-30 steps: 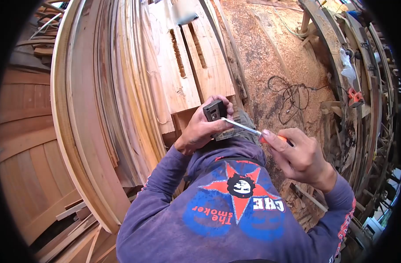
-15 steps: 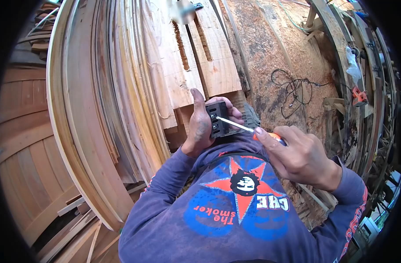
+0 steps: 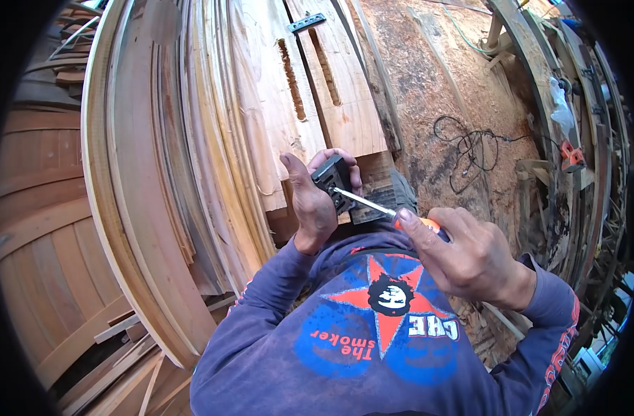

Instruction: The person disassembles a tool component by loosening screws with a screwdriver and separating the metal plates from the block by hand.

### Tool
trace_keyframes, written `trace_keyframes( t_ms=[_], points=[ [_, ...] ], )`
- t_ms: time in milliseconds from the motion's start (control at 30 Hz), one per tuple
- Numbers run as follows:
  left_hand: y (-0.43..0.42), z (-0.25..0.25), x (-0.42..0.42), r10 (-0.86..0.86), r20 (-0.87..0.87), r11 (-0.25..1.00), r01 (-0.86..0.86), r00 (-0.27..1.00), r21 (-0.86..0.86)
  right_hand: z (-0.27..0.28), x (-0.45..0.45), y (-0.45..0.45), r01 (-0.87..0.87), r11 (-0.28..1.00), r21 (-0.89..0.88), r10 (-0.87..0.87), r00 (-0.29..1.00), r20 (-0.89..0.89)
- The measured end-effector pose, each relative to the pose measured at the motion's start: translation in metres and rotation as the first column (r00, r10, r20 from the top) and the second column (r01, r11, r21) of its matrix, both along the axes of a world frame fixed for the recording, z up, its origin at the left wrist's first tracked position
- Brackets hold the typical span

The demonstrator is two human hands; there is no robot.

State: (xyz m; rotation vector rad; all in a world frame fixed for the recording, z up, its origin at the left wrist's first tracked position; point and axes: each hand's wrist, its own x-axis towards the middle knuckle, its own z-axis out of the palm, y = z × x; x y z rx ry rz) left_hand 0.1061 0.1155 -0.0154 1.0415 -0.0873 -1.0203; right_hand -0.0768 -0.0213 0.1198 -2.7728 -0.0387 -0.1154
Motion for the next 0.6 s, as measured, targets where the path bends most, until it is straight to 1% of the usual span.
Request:
trace_keyframes(
  t_ms=[267, 333, 367, 433, 467, 533, 567, 600],
  points=[
    [0.0, 0.005, 0.001, 0.021, 0.008, 0.999, -0.021, 1.0, -0.049, 0.003, 0.001, 0.0, -0.013, 1.0, -0.014, 0.013, 1.0, 0.024],
    [0.001, 0.005, 0.001, 0.014, 0.029, 0.997, -0.012, 0.999, -0.073, 0.005, 0.001, -0.002, -0.059, 0.993, -0.099, 0.065, 0.996, 0.059],
    [0.002, 0.006, -0.001, 0.012, 0.031, 0.997, -0.01, 0.999, -0.075, 0.006, 0.002, -0.003, -0.057, 0.993, -0.102, 0.063, 0.996, 0.06],
    [0.003, 0.007, -0.004, 0.026, 0.206, 1.0, -0.025, 0.978, -0.006, 0.008, 0.007, -0.002, -0.064, 0.929, -0.364, 0.165, 0.953, 0.253],
    [0.004, 0.008, -0.004, 0.025, 0.208, 1.0, -0.024, 0.978, -0.007, 0.009, 0.007, -0.001, -0.062, 0.929, -0.366, 0.164, 0.953, 0.255],
    [0.006, 0.013, -0.006, -0.051, 0.281, 0.999, 0.053, 0.958, -0.002, 0.01, 0.004, 0.001, -0.09, 0.819, -0.567, 0.303, 0.906, 0.295],
    [0.001, 0.02, -0.007, -0.016, 0.324, 1.0, 0.009, 0.946, 0.022, 0.009, 0.003, -0.001, -0.105, 0.813, -0.573, 0.321, 0.901, 0.291],
    [0.0, 0.018, -0.007, -0.023, 0.324, 1.0, 0.018, 0.946, 0.019, 0.01, 0.002, -0.001, -0.098, 0.812, -0.576, 0.315, 0.904, 0.289]
  ],
)
